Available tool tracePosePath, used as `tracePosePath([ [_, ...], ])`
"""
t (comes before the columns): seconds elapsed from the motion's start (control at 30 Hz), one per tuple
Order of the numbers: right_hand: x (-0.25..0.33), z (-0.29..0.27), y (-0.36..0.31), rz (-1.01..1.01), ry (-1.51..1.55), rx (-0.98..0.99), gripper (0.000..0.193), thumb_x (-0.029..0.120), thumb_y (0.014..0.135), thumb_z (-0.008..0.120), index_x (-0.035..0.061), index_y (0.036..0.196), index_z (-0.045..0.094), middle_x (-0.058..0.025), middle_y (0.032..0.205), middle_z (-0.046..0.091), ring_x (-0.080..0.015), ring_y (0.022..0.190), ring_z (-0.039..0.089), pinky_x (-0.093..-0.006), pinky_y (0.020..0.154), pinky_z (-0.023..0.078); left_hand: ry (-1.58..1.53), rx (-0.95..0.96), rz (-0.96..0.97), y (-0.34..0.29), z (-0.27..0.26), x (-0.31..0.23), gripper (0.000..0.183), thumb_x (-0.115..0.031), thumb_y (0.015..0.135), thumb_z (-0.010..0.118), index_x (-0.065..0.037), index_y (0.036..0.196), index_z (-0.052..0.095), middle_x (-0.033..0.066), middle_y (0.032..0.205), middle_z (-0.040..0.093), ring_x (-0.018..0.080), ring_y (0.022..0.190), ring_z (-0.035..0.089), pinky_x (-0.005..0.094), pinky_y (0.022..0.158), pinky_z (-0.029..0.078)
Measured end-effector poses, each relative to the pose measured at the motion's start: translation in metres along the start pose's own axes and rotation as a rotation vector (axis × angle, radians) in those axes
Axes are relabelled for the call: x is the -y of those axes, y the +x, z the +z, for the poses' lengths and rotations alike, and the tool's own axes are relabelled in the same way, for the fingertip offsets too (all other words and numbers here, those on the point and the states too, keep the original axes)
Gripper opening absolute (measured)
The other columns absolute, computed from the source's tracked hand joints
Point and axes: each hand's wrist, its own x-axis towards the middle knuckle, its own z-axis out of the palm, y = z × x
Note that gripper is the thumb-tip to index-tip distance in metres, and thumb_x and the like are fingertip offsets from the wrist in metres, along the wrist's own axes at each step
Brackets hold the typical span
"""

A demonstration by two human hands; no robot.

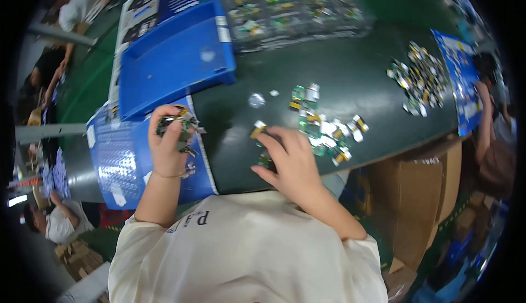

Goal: Inspecting and sorting small green electronic components on a factory workbench.

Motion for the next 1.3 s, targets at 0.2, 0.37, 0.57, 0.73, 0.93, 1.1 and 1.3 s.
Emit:
tracePosePath([
  [0.2,0.004,0.003,0.014,0.065,-0.209,0.216,0.067,0.033,0.063,0.079,0.0142,0.123,0.057,-0.0089,0.09,0.05,-0.0284,0.08,0.052,-0.0391,0.069,0.044,0.114,-0.332,0.253,0.012,-0.103,-0.055,0.019,-0.009,0.085,0.061,-0.004,0.103,0.056,0.0088,0.096,0.06,0.0131,0.076,0.058,0.0225,0.062,0.047],
  [0.37,-0.007,0.014,0.023,-0.006,-0.206,0.121,0.04,0.03,0.067,0.078,0.0117,0.098,0.062,-0.0078,0.078,0.052,-0.0278,0.069,0.055,-0.0382,0.059,0.045,0.419,-0.796,0.394,0.018,-0.185,-0.072,0.017,-0.01,0.09,0.055,-0.004,0.106,0.059,0.0046,0.093,0.06,0.0101,0.075,0.057,0.0206,0.06,0.044],
  [0.57,-0.008,0.014,0.022,-0.034,-0.204,0.014,0.019,0.014,0.071,0.074,0.0094,0.081,0.059,-0.0077,0.072,0.055,-0.0277,0.064,0.057,-0.0372,0.056,0.046,0.745,-0.786,0.348,0.022,-0.25,-0.054,0.022,-0.017,0.092,0.058,-0.001,0.105,0.064,0.0044,0.1,0.062,0.0113,0.088,0.056,0.0247,0.079,0.044],
  [0.73,-0.011,0.01,0.022,-0.016,-0.121,-0.076,0.013,0.006,0.075,0.068,0.0068,0.085,0.06,-0.0083,0.071,0.058,-0.0265,0.06,0.058,-0.0343,0.054,0.047,1.198,-0.754,0.359,0.01,-0.249,-0.042,0.024,-0.018,0.088,0.06,-0.002,0.106,0.065,0.0146,0.114,0.06,0.0287,0.109,0.052,0.039,0.096,0.038],
  [0.93,0.003,-0.001,0.038,0.11,0.159,-0.028,0.014,-0.001,0.079,0.061,0.0029,0.092,0.063,-0.0066,0.072,0.063,-0.015,0.062,0.061,-0.0255,0.057,0.047,1.358,-0.172,0.503,-0.013,-0.141,-0.035,0.037,-0.02,0.083,0.063,-0.007,0.117,0.06,0.0201,0.134,0.048,0.0389,0.132,0.034,0.0473,0.109,0.026],
  [1.1,0.019,0.007,0.048,0.067,0.294,0.037,0.01,-0.001,0.081,0.06,0.0018,0.09,0.063,-0.0063,0.073,0.062,-0.0133,0.064,0.06,-0.0239,0.059,0.046,1.385,0.323,0.17,-0.056,-0.057,0.006,0.07,-0.038,0.075,0.069,-0.011,0.134,0.046,0.0196,0.144,0.035,0.04,0.136,0.027,0.0548,0.107,0.024],
  [1.3,0.019,0.011,0.044,0.167,0.442,0.114,0.01,0.001,0.082,0.06,0.0021,0.091,0.063,-0.0048,0.072,0.061,-0.011,0.063,0.057,-0.0239,0.061,0.046,1.57,0.417,0.129,-0.062,-0.068,0.005,0.085,-0.051,0.072,0.068,-0.013,0.142,0.037,0.0182,0.151,0.023,0.0391,0.139,0.02,0.061,0.106,0.02],
])
